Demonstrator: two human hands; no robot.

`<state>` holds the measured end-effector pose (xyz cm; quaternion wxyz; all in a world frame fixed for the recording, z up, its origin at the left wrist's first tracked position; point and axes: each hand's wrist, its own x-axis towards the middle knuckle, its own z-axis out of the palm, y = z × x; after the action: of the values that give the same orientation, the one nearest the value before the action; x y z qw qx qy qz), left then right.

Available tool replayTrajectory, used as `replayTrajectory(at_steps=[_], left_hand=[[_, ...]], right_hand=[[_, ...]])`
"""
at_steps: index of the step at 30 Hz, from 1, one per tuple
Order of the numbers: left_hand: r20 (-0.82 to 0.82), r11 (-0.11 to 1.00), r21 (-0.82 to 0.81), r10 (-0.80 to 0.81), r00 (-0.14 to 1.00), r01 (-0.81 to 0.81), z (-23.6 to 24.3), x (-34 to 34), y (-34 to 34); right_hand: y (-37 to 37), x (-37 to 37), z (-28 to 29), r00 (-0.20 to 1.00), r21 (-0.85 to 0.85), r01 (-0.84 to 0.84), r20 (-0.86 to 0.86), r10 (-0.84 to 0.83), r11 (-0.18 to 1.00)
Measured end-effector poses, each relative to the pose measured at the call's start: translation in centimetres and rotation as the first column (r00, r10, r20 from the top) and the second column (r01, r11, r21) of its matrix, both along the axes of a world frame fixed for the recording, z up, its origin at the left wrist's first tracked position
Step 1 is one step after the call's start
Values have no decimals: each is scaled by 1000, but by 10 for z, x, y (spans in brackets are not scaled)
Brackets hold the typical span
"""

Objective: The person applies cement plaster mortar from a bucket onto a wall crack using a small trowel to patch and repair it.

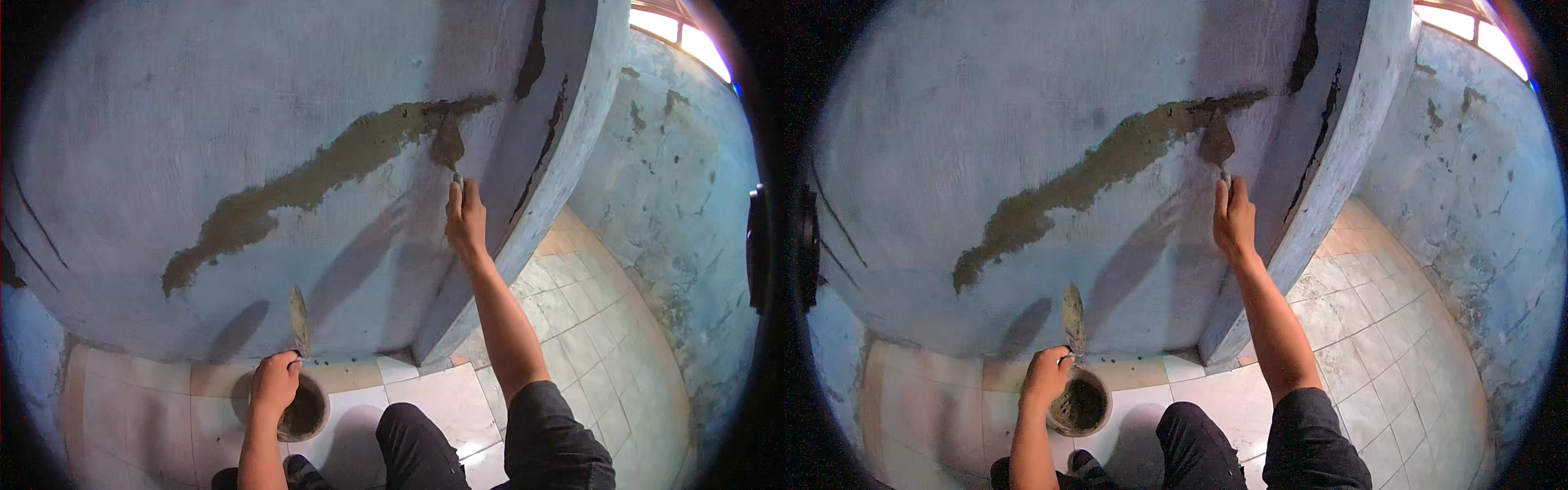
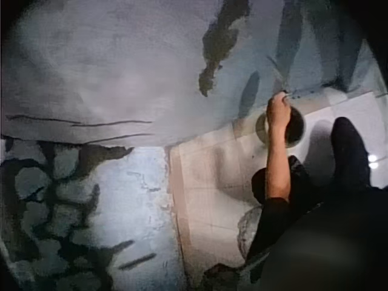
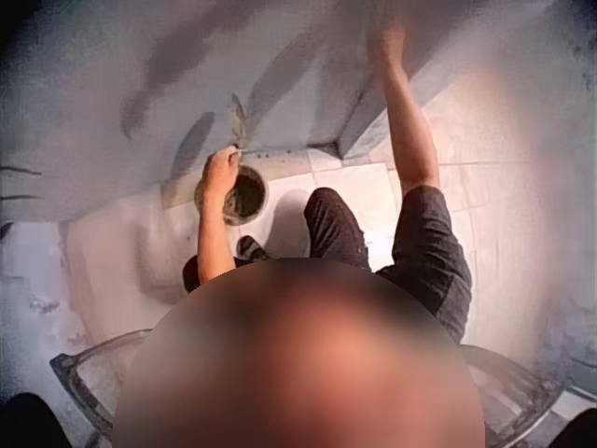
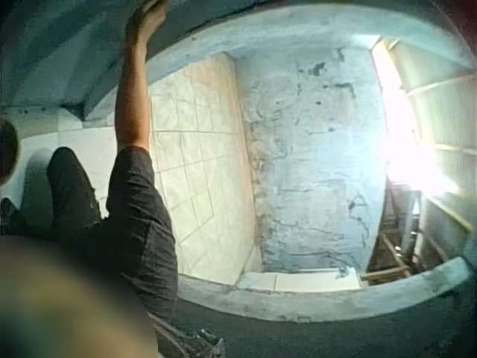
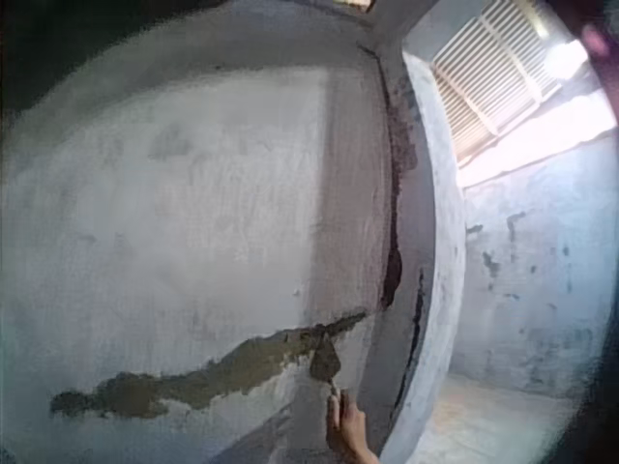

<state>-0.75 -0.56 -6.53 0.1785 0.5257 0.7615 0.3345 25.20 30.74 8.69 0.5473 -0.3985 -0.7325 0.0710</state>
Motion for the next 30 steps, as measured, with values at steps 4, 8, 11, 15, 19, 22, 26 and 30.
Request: replayTrajectory(at_steps=[4,8,11,15,19,22,26,30], left_hand=[[2,1000,-11,1,1000,-1,1,1,-2],[-2,999,40,-6,1000,6,-10,-1,-4],[-23,1000,-4,-18,1000,18,-11,0,-2],[-18,999,-8,-45,999,45,-12,1,-1],[16,999,23,-44,999,43,-7,5,-1],[4,999,-3,-54,999,54,-9,9,5],[-31,997,-34,-72,997,71,-6,11,6],[3,993,51,-107,994,106,-18,6,6]], right_hand=[[6,-18,-5,983,-56,-81,-172,70,995],[10,-54,-8,962,-58,-154,-238,137,986],[-10,-66,-12,985,109,-71,-147,87,991],[-29,-46,-21,984,-40,-156,81,159,987],[-48,-13,-8,972,-152,-97,197,127,984],[-40,-7,16,997,-37,-72,5,72,997],[-15,-37,15,996,70,-84,-21,86,994],[-29,-51,-26,955,-89,-215,188,229,973]])
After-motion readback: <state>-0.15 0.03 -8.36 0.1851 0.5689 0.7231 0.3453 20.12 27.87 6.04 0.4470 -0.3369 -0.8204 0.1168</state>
